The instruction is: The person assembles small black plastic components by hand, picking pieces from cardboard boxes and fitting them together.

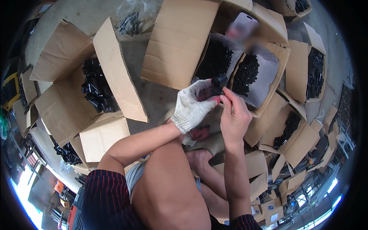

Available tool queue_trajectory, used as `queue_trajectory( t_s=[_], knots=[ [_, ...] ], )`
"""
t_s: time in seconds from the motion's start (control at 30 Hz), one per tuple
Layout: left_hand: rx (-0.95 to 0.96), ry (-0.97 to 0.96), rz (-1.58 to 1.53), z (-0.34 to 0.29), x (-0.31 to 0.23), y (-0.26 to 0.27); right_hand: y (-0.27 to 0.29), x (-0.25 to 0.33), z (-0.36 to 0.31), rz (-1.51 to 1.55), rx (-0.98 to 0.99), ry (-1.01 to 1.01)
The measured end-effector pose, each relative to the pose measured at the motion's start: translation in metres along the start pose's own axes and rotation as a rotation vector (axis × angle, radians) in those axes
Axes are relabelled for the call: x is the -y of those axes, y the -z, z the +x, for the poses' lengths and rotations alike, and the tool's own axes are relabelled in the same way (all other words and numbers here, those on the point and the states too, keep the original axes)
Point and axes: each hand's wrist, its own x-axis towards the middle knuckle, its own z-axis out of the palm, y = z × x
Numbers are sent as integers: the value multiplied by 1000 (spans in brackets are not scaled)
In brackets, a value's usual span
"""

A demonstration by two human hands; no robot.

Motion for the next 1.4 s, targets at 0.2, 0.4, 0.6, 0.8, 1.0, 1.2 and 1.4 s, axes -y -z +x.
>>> queue_trajectory(
  t_s=[0.2,0.4,0.6,0.8,1.0,1.2,1.4],
  knots=[
    [-6,16,5,1,-1,1,2,2,1,48,0,-38],
    [-26,-17,-32,1,3,0,3,4,0,45,-9,-64],
    [-48,11,-14,0,0,-1,2,5,0,-25,-37,-2],
    [-52,56,-49,0,-3,-3,0,1,-1,-17,-58,17],
    [-70,24,16,0,-2,-2,-3,0,-3,-87,-61,46],
    [-77,32,5,-1,-4,-3,-2,1,-3,-67,-92,83],
    [-74,35,34,-1,-3,-2,-1,4,-3,-41,-83,58]
  ],
)
